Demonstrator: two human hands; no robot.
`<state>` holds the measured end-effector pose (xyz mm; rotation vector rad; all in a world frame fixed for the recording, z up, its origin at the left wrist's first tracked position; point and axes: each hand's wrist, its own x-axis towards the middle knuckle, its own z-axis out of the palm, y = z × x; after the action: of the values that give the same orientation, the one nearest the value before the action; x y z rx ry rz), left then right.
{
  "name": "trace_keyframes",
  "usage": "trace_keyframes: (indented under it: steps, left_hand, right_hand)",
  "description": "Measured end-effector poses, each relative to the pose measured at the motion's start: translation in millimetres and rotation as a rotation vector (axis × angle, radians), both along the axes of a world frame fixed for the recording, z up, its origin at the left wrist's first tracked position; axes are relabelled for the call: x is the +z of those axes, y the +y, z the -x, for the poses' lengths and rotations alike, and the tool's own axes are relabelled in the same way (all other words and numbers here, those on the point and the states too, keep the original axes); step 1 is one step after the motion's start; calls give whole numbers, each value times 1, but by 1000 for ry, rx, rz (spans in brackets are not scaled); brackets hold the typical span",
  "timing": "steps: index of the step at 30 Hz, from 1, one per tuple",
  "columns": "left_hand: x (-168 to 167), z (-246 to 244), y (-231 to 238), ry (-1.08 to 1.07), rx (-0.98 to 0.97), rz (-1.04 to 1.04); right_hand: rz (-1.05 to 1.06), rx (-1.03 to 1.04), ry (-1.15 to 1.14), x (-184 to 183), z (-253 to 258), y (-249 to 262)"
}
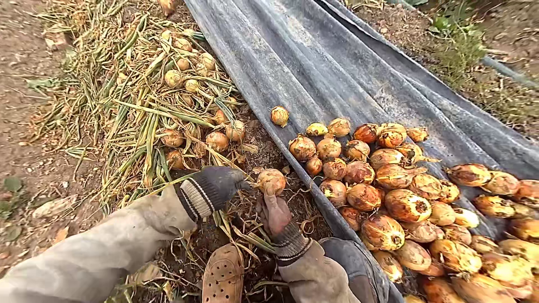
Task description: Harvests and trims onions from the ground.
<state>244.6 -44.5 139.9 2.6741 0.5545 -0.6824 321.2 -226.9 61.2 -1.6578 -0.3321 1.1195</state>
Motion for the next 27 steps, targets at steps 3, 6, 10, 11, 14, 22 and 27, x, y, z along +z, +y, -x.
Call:
trace_keyframes:
  steps: [3, 6, 10, 11, 14, 22, 27]
  left_hand:
    - [-15, -47, 56, -6, 97, -245]
    - [-63, -61, 105, -5, 170, -354]
    - [-108, -48, 114, 23, 467, -345]
    - [-109, -44, 112, 43, 533, -363]
    - [-102, -28, 110, 183, 619, -398]
    - [-80, 88, 69, -551, 602, 28]
    - [-46, 136, -17, -885, 530, 300]
  right_hand:
    - [-236, -405, -264, 11, -23, -11]
    - [-357, -491, -489, 6, -40, -16]
    - [80, 408, -550, 14, -14, -10]
    - [222, 682, -486, 21, -10, -3]
    - [446, 1071, -350, 17, 4, 8]
    - [335, 448, -195, 8, -11, 7]
    - [11, 436, -18, 1, 17, 3]
